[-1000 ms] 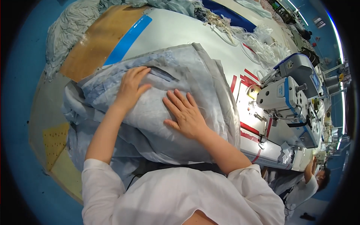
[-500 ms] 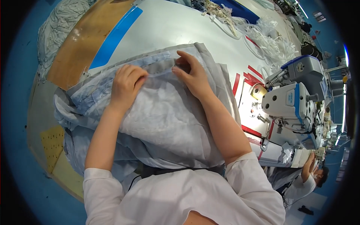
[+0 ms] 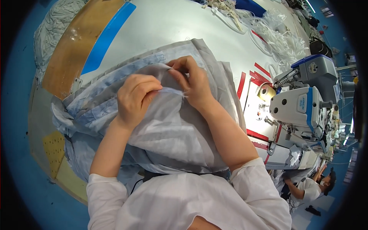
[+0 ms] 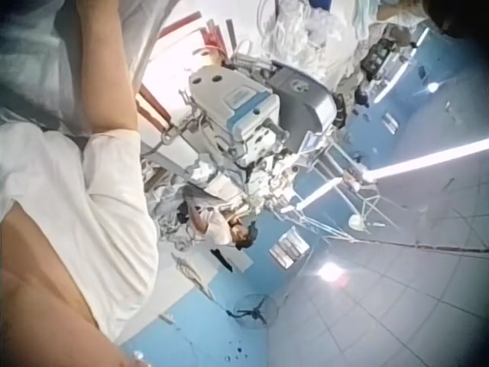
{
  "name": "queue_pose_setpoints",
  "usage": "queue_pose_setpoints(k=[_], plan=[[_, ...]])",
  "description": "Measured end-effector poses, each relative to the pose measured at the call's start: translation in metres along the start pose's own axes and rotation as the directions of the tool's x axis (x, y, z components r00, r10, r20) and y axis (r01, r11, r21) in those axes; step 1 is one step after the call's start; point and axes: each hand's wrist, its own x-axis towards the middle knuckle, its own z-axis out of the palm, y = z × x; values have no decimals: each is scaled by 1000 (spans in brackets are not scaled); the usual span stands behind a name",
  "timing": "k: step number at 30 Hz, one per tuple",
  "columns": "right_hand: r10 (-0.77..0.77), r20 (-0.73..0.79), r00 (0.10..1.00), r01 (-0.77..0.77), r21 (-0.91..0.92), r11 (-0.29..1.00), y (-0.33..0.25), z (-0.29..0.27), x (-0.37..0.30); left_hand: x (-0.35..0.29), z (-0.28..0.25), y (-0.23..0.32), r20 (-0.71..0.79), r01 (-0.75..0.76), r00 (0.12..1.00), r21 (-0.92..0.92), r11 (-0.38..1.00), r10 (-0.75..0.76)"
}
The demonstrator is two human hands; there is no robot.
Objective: Sewing fabric to create pillowcases using an industrial sewing machine.
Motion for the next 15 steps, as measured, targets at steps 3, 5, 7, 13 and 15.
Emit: queue_pose_setpoints(k=[3, 5, 7, 13, 15], plan=[[-185, 18, 983, 186, -46, 981, -7, 4, -7, -2, 1, -4, -43, -38, 998, 85, 996, 41], [-310, 55, 949, 313, -46, 949, -11, 5, -11, -1, -2, -2, -52, -28, 998, 83, 996, 33], [-296, 64, 953, 297, -5, 955, -14, 8, -13, -1, -4, -1, -47, -5, 999, 84, 996, 9], [-301, 108, 948, 290, 107, 951, -13, 9, -13, -11, -4, -12, -67, 46, 996, -78, 996, -51], [-343, 111, 933, 340, 50, 939, -13, 7, -14, -14, -3, -16, -60, 50, 996, -151, 987, -60]])
